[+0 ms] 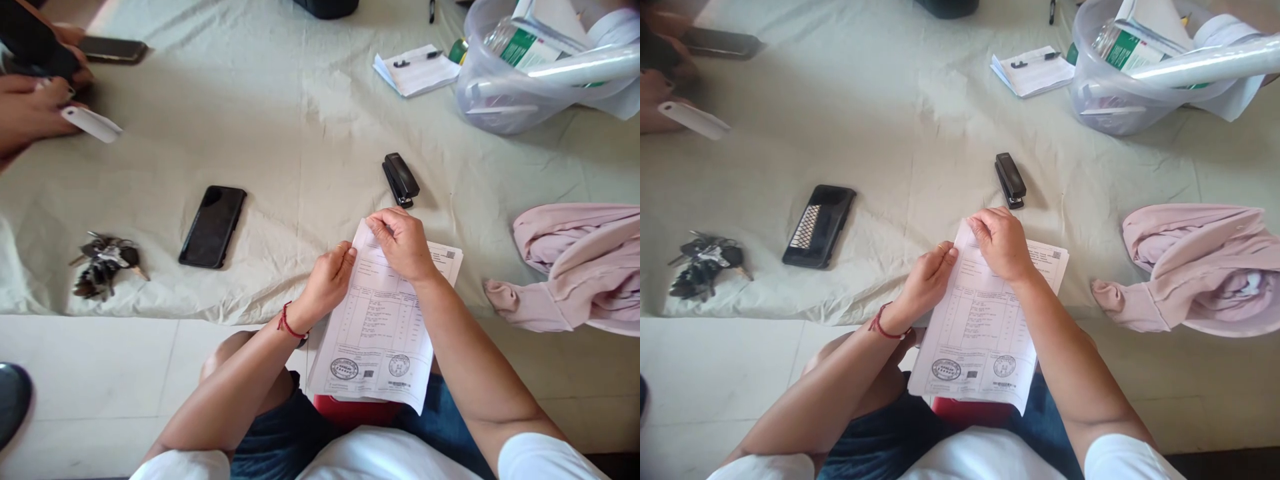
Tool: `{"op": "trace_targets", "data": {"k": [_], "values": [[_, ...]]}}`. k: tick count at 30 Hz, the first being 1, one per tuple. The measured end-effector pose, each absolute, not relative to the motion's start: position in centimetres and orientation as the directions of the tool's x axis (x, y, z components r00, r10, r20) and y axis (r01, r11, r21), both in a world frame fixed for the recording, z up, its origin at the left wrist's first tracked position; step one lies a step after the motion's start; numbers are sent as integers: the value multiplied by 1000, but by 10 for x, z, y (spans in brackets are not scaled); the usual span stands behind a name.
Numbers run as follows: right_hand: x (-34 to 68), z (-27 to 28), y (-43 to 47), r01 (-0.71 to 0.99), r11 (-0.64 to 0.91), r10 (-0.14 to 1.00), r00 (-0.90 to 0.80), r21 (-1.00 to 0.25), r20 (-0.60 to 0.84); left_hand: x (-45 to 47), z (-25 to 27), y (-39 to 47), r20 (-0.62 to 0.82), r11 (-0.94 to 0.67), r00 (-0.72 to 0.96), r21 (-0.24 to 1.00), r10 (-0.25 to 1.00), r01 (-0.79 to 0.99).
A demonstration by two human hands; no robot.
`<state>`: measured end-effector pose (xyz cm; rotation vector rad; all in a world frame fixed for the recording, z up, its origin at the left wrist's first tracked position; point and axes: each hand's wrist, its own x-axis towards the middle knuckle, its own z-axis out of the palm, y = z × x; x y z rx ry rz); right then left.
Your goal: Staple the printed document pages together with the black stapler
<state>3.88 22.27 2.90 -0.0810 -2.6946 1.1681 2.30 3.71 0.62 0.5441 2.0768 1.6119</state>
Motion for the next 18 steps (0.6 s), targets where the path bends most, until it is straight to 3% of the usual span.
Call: {"op": "trace_targets", "data": {"k": [3,7,11,15,18], "values": [[37,32,227,-21,726,132,-977,-688,170,22,13,35,-155,262,-818,965,555,-5],[30,35,255,69,838,296,-890,-541,346,24,24,31,-219,263,-834,960,507,-93],[17,29,293,185,876,358,-868,-445,344,25,31,27,-258,284,-803,952,538,-116],[11,19,302,180,814,329,-926,-552,183,24,29,28,-292,324,-784,938,548,-123],[12,16,293,190,710,371,-919,-679,131,21,27,29,-315,357,-780,925,541,-125]]}}
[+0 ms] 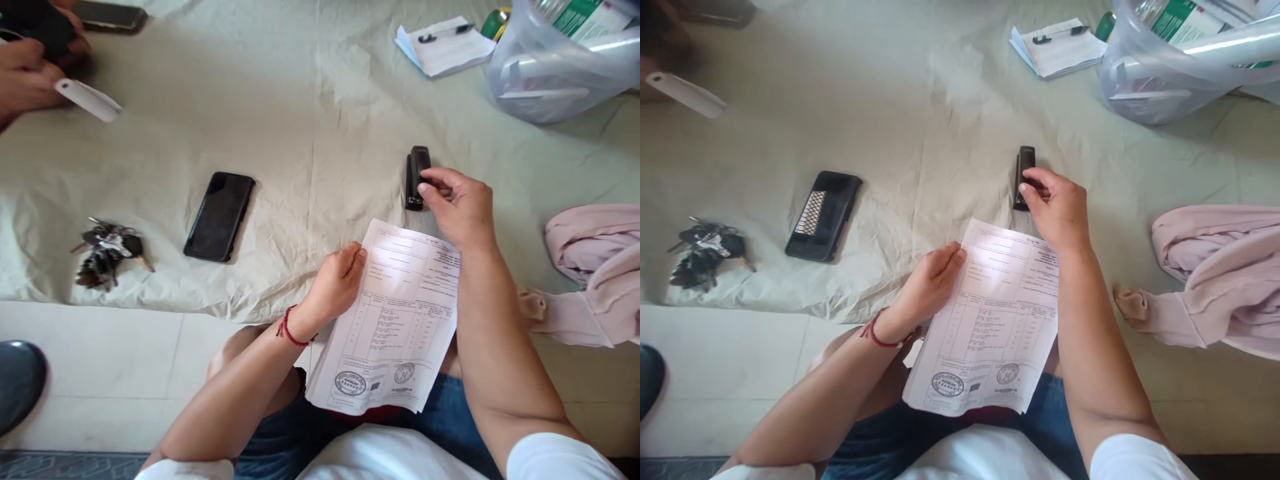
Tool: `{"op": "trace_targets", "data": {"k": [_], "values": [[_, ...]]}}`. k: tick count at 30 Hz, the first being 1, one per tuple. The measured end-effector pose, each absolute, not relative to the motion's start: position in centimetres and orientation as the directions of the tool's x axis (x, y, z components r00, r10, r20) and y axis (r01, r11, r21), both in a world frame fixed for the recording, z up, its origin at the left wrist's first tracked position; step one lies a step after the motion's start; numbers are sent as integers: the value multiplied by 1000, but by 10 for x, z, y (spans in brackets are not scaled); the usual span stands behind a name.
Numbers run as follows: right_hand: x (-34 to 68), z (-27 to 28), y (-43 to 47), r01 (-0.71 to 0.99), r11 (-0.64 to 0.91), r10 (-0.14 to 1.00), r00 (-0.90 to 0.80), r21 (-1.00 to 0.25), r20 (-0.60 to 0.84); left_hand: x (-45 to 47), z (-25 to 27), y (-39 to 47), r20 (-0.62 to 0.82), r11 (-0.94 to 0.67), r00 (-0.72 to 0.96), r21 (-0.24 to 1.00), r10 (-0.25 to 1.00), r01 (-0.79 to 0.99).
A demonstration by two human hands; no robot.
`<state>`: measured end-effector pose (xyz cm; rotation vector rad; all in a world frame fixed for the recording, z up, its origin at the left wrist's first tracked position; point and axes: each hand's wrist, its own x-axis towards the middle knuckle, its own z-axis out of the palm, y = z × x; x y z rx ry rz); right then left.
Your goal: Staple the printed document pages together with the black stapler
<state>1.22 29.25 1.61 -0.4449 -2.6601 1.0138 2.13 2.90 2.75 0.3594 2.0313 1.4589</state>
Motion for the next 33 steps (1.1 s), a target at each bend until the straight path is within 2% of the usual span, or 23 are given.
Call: {"op": "trace_targets", "data": {"k": [5,8,12,14,16,18,20,22,23,25,28,33], "values": [[16,26,276,238,495,387,-921,-836,-34,19,27,29,-328,393,-780,912,533,-115],[21,39,268,299,394,324,-930,-869,-174,19,24,28,-329,385,-779,915,533,-123],[29,53,263,317,386,214,-944,-866,-250,20,21,29,-337,391,-777,912,531,-128],[31,53,263,306,400,163,-951,-864,-262,20,21,29,-349,395,-771,908,532,-139],[31,49,266,295,436,177,-954,-850,-241,20,23,29,-377,400,-760,901,529,-169],[28,40,270,263,538,292,-949,-801,-116,19,26,28,-415,405,-741,890,527,-211],[24,28,276,224,682,400,-911,-696,98,18,27,28,-422,400,-737,889,529,-222],[20,16,282,198,794,398,-884,-575,245,18,26,28,-389,379,-748,904,538,-198],[18,11,283,187,830,365,-894,-525,260,18,25,29,-372,368,-753,911,543,-185],[15,3,283,166,874,285,-936,-456,205,18,22,30,-355,363,-757,917,548,-167],[14,0,276,143,888,193,-979,-437,72,19,18,32,-343,391,-769,911,539,-131],[15,12,267,135,884,146,-989,-448,-11,20,18,35,-307,414,-783,908,541,-69]]}}
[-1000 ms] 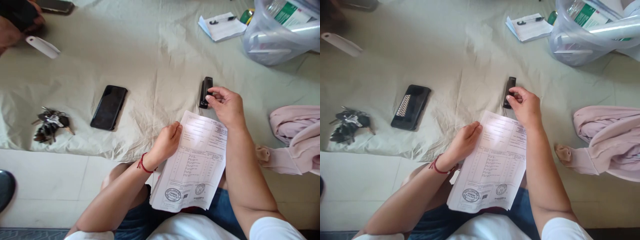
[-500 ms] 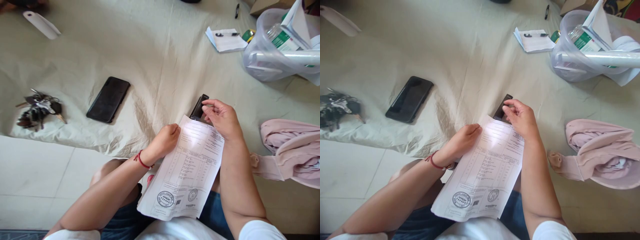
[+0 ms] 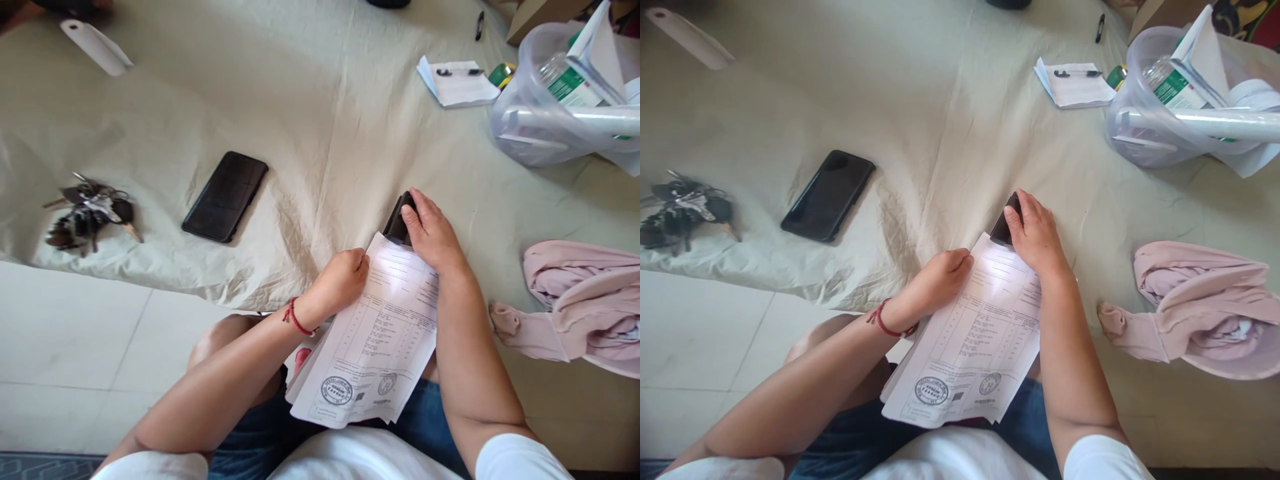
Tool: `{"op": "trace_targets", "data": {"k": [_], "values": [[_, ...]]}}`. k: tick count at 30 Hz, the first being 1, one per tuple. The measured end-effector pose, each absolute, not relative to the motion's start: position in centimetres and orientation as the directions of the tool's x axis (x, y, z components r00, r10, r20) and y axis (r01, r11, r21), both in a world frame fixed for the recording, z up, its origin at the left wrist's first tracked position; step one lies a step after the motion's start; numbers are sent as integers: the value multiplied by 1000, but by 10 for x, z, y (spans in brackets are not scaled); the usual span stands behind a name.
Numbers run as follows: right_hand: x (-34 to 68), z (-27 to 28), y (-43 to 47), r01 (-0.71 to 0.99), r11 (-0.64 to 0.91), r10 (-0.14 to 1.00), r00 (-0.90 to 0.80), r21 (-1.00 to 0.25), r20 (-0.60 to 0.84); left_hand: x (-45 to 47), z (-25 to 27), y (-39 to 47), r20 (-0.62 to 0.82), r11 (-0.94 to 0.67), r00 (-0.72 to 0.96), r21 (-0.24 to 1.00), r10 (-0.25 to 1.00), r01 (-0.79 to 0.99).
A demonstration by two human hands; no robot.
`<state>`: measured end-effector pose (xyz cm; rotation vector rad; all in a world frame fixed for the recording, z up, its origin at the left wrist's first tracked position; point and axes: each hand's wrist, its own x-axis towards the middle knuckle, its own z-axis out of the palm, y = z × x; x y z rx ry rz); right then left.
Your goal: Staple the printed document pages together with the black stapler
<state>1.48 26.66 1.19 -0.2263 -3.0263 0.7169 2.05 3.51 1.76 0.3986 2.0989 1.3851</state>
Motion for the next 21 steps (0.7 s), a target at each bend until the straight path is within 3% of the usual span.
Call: {"op": "trace_targets", "data": {"k": [9,17,21], "values": [[24,34,253,183,922,153,-982,-340,-113,24,23,39,-346,484,-765,874,543,-52],[20,28,251,198,905,180,-980,-376,-84,26,23,41,-338,526,-758,850,558,8],[15,26,245,257,877,236,-967,-407,-100,26,29,42,-401,605,-730,796,554,21]]}}
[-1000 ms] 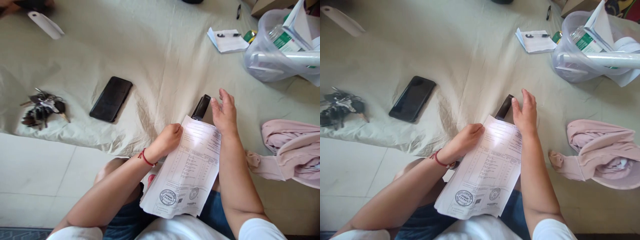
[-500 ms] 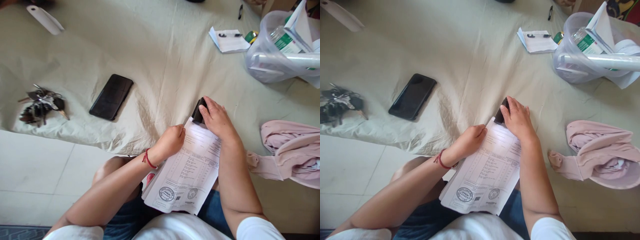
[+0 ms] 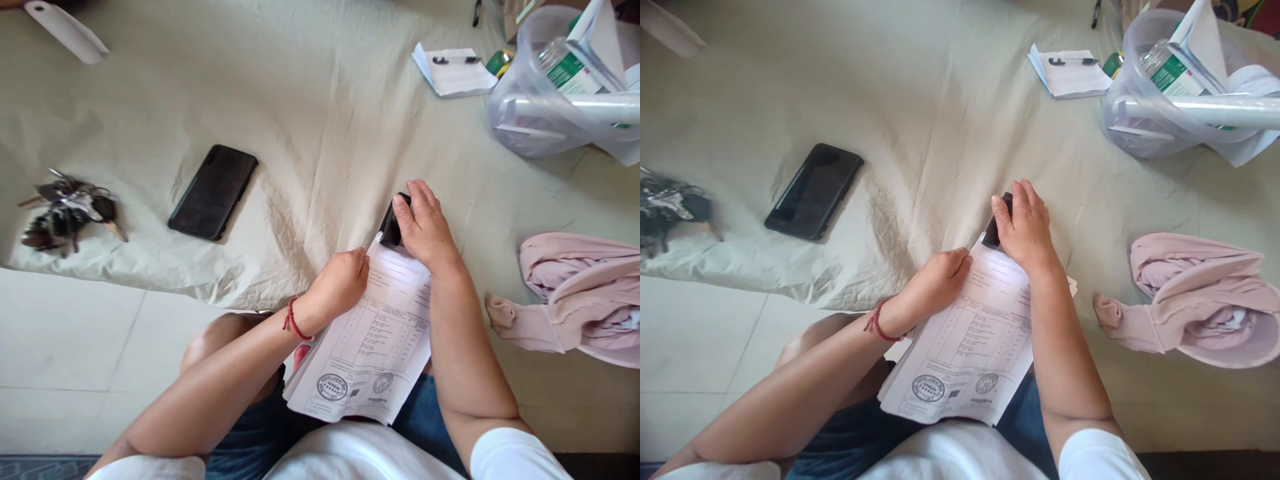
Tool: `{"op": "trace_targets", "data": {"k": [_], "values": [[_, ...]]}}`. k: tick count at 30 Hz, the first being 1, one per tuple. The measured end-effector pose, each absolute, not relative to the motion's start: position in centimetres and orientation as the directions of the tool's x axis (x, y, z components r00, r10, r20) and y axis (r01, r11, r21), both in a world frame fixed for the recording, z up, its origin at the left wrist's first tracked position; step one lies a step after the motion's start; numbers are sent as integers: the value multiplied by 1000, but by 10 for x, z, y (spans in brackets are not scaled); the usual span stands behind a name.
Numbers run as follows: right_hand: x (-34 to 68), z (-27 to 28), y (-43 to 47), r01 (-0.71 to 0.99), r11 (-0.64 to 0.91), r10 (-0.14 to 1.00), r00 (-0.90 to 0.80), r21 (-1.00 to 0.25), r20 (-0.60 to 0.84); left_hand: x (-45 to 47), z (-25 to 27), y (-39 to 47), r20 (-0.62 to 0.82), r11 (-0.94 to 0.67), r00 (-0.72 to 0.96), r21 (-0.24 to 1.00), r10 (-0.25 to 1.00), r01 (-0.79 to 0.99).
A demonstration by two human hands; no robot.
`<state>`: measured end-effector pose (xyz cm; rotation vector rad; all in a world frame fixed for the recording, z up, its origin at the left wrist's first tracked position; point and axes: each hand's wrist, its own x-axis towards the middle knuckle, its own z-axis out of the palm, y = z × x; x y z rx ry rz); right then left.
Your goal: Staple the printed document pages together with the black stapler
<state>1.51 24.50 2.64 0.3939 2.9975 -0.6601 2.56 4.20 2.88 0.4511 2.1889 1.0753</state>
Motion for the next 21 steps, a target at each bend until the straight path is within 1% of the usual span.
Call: {"op": "trace_targets", "data": {"k": [2,6,10,14,21], "values": [[14,25,238,285,866,252,-958,-411,-134,25,32,42,-428,627,-717,779,550,16],[14,24,227,302,886,251,-950,-351,-185,22,33,42,-448,631,-712,776,541,-9],[16,23,227,273,912,226,-957,-307,-181,21,32,42,-446,614,-717,789,536,-31],[17,19,229,242,920,204,-967,-310,-152,22,30,42,-433,594,-721,804,541,-37],[18,14,225,244,933,218,-968,-264,-127,25,27,42,-440,574,-728,815,526,-79]]}}
